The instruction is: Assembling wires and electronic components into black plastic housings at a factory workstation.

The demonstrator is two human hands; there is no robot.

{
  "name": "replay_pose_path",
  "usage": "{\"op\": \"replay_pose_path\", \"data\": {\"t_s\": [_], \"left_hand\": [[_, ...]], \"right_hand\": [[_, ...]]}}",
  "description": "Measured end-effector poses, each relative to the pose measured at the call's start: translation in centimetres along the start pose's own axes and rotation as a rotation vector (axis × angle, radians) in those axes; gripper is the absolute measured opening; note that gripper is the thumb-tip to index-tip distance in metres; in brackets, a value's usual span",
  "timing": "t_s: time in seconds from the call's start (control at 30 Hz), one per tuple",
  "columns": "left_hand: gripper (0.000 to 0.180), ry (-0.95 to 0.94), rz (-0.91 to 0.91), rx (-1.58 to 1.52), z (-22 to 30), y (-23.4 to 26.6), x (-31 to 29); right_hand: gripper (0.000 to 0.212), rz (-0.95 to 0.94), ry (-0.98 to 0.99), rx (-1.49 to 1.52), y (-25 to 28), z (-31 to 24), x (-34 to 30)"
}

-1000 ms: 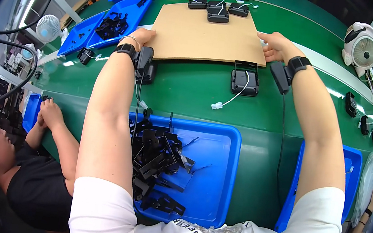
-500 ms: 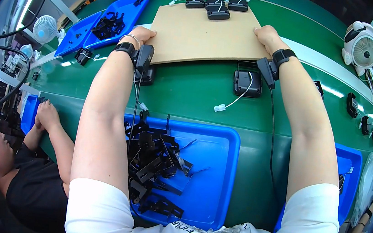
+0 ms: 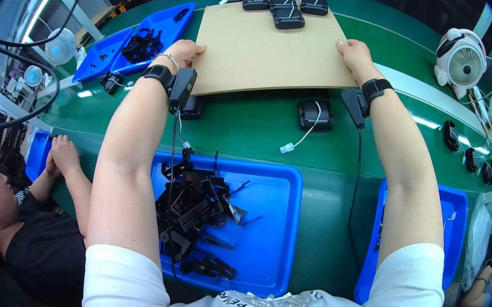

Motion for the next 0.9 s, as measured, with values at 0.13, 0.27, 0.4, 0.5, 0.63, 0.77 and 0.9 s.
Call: {"op": "replay_pose_path", "data": {"t_s": [0.13,0.27,0.4,0.5,0.63,0.77,0.9], "left_hand": [[0.027,-0.031,-0.061,-0.077,1.0,0.1,-3.2],[0.02,-0.069,-0.164,-0.149,1.0,-0.6,-6.7],[0.017,-0.071,-0.212,-0.151,1.2,-1.4,-8.5],[0.019,-0.081,-0.27,-0.174,0.9,-2.2,-10.5],[0.025,-0.064,-0.347,-0.207,0.1,-3.6,-12.6],[0.025,-0.037,-0.365,-0.192,-0.5,-4.8,-14.0],[0.022,-0.063,-0.427,-0.218,-1.1,-5.7,-15.7]], "right_hand": [[0.036,0.028,0.031,0.039,3.3,-0.6,-2.7],[0.033,0.041,0.032,0.013,7.4,-0.9,-5.5],[0.031,0.043,0.009,-0.001,9.7,-1.3,-7.6],[0.031,0.047,0.01,0.033,11.8,-0.7,-10.1],[0.031,0.01,0.012,0.075,13.8,0.6,-12.1],[0.03,-0.009,-0.024,0.048,14.8,1.8,-13.0],[0.031,-0.02,-0.014,0.097,15.9,4.1,-14.1]]}}
Point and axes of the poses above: each hand's wrist, its own x-axis towards the middle knuckle, its own y-axis out of the back of the hand, z = x × y, the point moved 1 cm from there along x, towards the middle knuckle, and after that the axes turned 3 degrees about -z, right-handed, at the moved point
